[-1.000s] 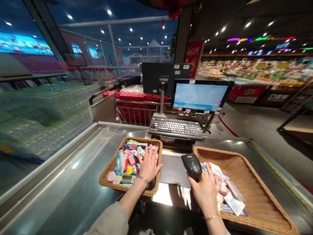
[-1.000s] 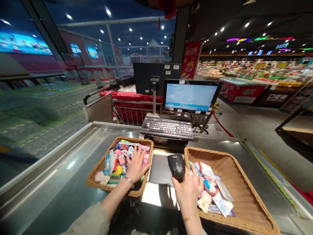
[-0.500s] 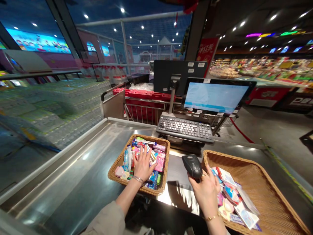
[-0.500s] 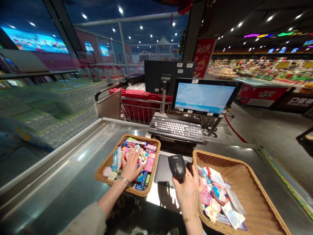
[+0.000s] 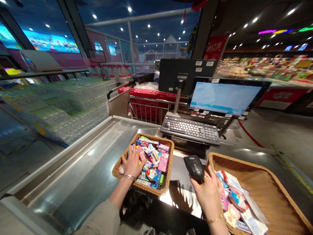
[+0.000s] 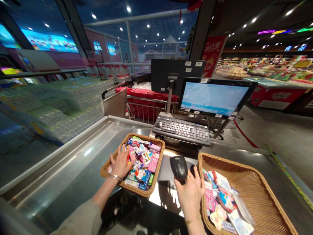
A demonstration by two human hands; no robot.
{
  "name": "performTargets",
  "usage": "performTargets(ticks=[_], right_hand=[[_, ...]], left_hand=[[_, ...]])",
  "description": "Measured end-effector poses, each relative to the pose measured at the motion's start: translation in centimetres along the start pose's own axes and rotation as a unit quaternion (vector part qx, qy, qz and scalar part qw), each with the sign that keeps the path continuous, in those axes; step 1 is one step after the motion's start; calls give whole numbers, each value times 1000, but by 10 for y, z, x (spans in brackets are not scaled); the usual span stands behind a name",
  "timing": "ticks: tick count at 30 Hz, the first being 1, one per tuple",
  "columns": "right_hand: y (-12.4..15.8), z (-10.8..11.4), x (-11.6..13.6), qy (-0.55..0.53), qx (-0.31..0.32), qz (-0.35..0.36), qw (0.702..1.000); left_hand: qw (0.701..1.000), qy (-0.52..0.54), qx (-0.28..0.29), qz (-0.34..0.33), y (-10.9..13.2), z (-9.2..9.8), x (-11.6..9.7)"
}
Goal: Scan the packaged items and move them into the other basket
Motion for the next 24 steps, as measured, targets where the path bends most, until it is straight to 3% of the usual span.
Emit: performTargets(ticks=[7, 12, 18, 24], right_hand=[[-2, -1, 2, -6, 11, -17, 1000], [-4, 0, 5, -6, 16, -14, 1000], [-4, 1, 2, -12, 7, 2, 1000], [-3, 1, -2, 10, -1, 8, 1000]], left_hand=[[996, -18, 33, 87, 0, 6, 29], [993, -10, 41, 110, -11, 9, 40], [995, -27, 58, 83, -35, -2, 52], [995, -41, 73, 58, -43, -10, 59]])
Point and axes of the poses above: each hand's wrist, its own y-axis away from the middle knuckle, its own z-axis out of the back of the hand, x = y × z, the point moved 1 cm from there along -y, towards the middle knuckle, and after that the axes turned 10 degrees about -y, right-handed, at the moved point
